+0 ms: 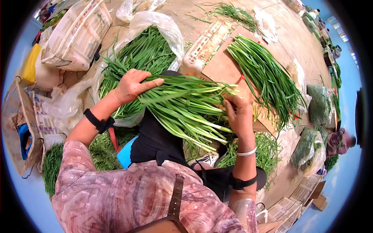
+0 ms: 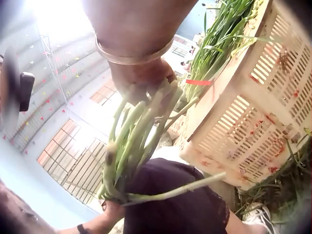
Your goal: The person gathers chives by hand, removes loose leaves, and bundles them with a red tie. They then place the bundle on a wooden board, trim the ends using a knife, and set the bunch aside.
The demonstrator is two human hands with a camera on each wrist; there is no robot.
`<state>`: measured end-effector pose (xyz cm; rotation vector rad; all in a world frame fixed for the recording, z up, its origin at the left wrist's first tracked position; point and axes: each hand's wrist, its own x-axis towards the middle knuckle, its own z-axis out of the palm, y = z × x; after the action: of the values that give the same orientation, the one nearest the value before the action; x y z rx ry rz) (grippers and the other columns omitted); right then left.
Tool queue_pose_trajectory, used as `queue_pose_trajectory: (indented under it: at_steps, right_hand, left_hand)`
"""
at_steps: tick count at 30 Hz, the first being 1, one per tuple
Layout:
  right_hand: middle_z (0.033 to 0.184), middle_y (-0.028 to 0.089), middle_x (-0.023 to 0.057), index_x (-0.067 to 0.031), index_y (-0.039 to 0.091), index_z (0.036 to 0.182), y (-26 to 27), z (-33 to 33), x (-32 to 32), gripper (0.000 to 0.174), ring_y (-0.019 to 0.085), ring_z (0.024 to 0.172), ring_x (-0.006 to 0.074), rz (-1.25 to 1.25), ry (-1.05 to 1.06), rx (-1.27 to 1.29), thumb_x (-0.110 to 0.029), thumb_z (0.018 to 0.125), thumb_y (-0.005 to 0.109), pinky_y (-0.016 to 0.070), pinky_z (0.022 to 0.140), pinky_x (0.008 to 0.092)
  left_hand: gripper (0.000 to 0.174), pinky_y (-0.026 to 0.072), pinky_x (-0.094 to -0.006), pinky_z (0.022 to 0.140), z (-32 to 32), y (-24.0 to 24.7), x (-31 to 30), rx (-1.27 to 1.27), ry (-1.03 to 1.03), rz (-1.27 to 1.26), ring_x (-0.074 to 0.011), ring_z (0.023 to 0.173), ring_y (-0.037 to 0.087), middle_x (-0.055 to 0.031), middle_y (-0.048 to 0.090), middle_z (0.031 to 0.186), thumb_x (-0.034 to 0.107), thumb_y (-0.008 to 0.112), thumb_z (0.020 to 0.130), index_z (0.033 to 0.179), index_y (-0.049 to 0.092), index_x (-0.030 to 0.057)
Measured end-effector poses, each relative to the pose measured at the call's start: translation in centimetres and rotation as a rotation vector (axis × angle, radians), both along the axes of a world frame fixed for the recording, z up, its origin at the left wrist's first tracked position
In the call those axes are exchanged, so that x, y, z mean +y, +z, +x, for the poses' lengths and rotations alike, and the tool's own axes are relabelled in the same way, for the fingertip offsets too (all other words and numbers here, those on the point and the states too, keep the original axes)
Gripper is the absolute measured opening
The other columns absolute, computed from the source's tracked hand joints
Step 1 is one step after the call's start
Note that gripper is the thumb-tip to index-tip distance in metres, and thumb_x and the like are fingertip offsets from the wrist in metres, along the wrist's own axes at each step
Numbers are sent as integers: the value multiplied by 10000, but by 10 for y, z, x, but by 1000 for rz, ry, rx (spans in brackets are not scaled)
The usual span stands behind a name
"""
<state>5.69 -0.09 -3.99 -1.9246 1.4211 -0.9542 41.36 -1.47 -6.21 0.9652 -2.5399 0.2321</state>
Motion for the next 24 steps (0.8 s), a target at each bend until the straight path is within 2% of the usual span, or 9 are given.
queue_pose_trajectory:
  at_steps: [1, 2, 6, 9, 11, 14, 17, 22, 24]
  right_hand:
    - [680, 625, 157, 7, 641, 907, 4, 3, 2, 132, 600, 594, 185, -154, 24, 196, -54, 791, 634, 457, 566, 294]
    - [688, 620, 163, -10, 626, 913, 8, 3, 3, 118, 603, 593, 237, -225, 69, 125, -70, 812, 615, 465, 569, 314]
    - [665, 614, 159, -38, 626, 930, 13, 4, -2, 141, 590, 594, 307, 11, -83, 22, -112, 810, 617, 467, 572, 356]
    - [676, 626, 152, -47, 609, 979, 22, 5, -8, 195, 609, 626, 308, 188, -127, 280, -116, 797, 626, 471, 583, 367]
    - [685, 636, 135, -64, 589, 1018, 13, 2, -14, 261, 620, 660, 306, 134, -82, 243, -142, 776, 650, 475, 590, 382]
    - [687, 639, 123, -88, 591, 971, 16, 4, -20, 287, 625, 671, 302, 45, -100, 473, -209, 735, 701, 481, 593, 400]
    - [688, 627, 89, -79, 589, 953, 9, 5, -23, 309, 604, 653, 271, 8, -185, 510, -176, 702, 742, 456, 597, 388]
    - [790, 604, 119, -105, 589, 872, 5, 7, -27, 255, 601, 745, 290, -14, -251, 581, -216, 698, 739, 473, 639, 407]
    - [843, 582, 103, -102, 598, 824, -5, 4, -30, 221, 577, 790, 284, -148, -203, 452, -186, 685, 748, 465, 667, 401]
  left_hand:
    - [475, 433, -340, 675, 0, -1, -1, 0, -3, -1, -242, 793, 583, -79, 599, 940, 98, 564, 722, 1181, 593, 219]
    - [476, 433, -339, 676, 1, -2, -2, 1, 2, -19, -241, 791, 584, -79, 599, 940, 107, 575, 716, 1179, 594, 218]
    - [477, 432, -335, 668, 1, -2, 0, 14, -2, -24, -239, 780, 583, -82, 598, 934, 117, 594, 703, 1171, 599, 211]
    - [447, 431, -338, 660, 0, -3, -2, 13, -8, -10, -242, 770, 579, -92, 596, 930, 108, 587, 710, 1148, 613, 192]
    - [419, 431, -342, 652, 2, -6, -5, 33, -31, -22, -245, 752, 573, -98, 593, 923, 104, 584, 716, 1126, 627, 180]
    - [397, 434, -346, 641, -3, -3, -3, 43, -23, -49, -245, 731, 566, -93, 589, 910, 98, 586, 718, 1105, 637, 168]
    - [419, 437, -346, 637, -5, -3, -3, 49, -10, -34, -244, 729, 563, -88, 585, 912, 99, 589, 710, 1121, 628, 164]
    - [497, 435, -354, 657, -2, -5, -3, 45, -8, -14, -260, 744, 561, -93, 581, 936, 110, 605, 684, 1175, 593, 184]
    - [503, 435, -355, 663, -2, -7, -3, 51, -9, -10, -262, 750, 560, -95, 581, 939, 111, 608, 680, 1177, 592, 186]
